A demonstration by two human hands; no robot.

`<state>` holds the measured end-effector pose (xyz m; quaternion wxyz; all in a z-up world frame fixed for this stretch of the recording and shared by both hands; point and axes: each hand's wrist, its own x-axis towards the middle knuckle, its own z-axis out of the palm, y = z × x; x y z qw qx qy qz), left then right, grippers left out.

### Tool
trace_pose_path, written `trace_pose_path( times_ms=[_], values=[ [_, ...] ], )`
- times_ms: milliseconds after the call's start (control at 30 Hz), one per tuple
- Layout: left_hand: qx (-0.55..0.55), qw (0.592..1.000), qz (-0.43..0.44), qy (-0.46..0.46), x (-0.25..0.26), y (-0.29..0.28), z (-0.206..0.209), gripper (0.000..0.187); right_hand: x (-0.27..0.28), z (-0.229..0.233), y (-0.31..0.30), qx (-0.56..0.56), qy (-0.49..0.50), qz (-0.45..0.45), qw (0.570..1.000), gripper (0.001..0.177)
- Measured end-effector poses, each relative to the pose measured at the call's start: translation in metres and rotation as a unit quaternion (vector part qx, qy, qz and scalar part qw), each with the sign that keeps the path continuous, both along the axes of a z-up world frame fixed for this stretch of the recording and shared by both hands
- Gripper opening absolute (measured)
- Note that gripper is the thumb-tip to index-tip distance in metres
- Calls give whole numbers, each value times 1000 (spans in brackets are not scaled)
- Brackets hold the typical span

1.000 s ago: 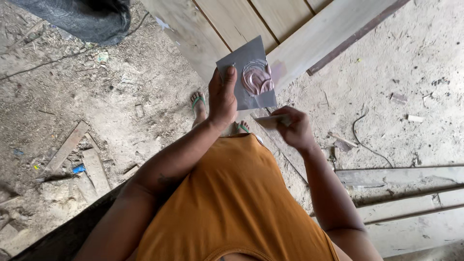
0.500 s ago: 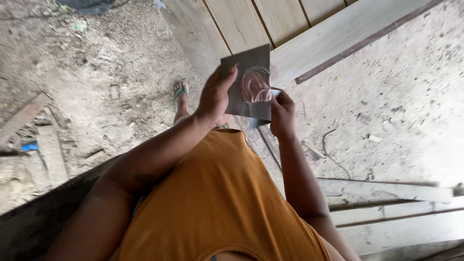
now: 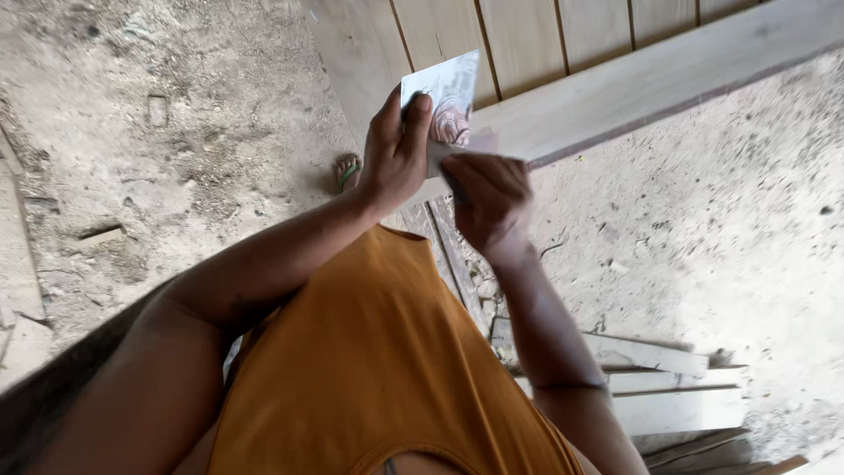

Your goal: The person scoops wood filler from a metal plate and spreads it onto a wooden door frame using a small putty knife. The person repeatedly applies filler to the joints and surface of the door frame.

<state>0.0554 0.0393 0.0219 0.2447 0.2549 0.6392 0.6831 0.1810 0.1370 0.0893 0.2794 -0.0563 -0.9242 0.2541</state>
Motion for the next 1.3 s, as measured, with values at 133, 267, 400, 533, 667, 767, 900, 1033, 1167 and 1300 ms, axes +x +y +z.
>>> trace_pose_path(
  times_ms=[133, 267, 400, 533, 667, 767, 900, 1033, 1167, 1300],
  values=[
    [44, 997, 66, 19, -29, 15, -25, 31, -23, -21, 3, 26, -74, 24, 997, 9],
    [20, 983, 160, -83, -75, 20, -78, 34, -34, -53, 46, 32, -204, 92, 974, 11],
    [104, 964, 235, -69, -149, 3, -115, 32, -85, -115, 122, 134, -160, 137, 968, 9],
    [185, 941, 272, -78, -162, -36, -136, 26, -137, -170, 177, 128, -302, 110, 938, 17],
    [189, 908, 313, -203, -138, -74, -140, 21, -179, -211, 197, 188, -284, 139, 930, 20],
    [179, 896, 350, -205, -109, -91, -142, 24, -181, -231, 200, 208, -270, 164, 926, 26],
    [160, 874, 423, -178, -71, -101, -142, 26, -144, -243, 197, 183, -242, 192, 933, 26],
    [166, 840, 483, -183, -11, -97, -122, 32, -108, -237, 212, 201, -264, 270, 904, 32],
    [134, 807, 541, -194, 51, -77, -102, 37, -99, -224, 233, 203, -286, 358, 865, 24],
    [154, 781, 571, -198, 97, -61, -103, 38, -126, -230, 256, 288, -237, 441, 817, 33]
  ],
)
